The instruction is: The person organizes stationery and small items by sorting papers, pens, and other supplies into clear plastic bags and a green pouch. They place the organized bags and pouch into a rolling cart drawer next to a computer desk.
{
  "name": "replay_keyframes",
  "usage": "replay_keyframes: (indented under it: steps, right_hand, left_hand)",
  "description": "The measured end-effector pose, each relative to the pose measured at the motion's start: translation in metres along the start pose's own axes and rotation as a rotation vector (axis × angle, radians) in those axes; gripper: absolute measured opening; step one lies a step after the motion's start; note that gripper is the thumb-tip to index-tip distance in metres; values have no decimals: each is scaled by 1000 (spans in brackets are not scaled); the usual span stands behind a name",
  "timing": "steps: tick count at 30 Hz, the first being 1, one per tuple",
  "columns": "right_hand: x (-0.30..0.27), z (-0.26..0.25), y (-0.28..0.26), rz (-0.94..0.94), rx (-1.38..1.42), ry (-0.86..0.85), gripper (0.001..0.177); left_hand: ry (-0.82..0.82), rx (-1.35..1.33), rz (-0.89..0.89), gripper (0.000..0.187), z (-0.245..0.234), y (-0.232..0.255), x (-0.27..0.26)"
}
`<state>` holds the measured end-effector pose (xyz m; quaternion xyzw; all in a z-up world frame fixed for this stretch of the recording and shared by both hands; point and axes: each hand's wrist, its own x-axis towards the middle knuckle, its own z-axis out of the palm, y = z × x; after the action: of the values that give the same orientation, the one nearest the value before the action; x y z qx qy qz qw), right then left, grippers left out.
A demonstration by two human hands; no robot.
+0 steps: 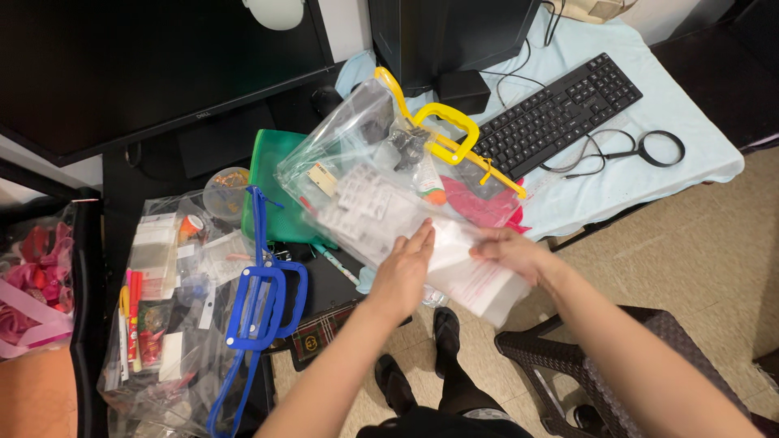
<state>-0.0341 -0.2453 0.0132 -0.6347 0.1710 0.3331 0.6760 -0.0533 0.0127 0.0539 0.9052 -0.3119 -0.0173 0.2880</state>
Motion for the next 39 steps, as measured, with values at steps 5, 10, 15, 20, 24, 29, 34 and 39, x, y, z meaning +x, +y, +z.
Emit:
replay_keyframes:
  steps: [5,10,15,20,24,29,34,39]
  right_hand:
    - [2,18,9,-32,-66,-26,57]
    - [25,34,6,-3,137,133,49]
    - [2,38,0,-133,714,-173,51]
    - [-26,48,8,-196,484,163,45]
    - [-18,57,35,-212,284,321,44]
    - [14,60,45,-175,157,367,40]
    - [39,82,34,-114,169,303,36]
    - [32,81,18,-80,102,224,28]
  left_hand:
    - [-18,-54,-3,82,-3,17,0]
    - [-33,-106,-36,79,4,25,-5]
    - [93,-162,-201,74,8,15,0]
    - [134,-207,-234,77,13,16,7]
    - [95,-217,-207,80,13,24,5]
    - [49,-184,-163,80,8,33,-5]
    - [191,-204,-11,74,14,39,-10]
    - [154,-184,-144,78,4,28,-11]
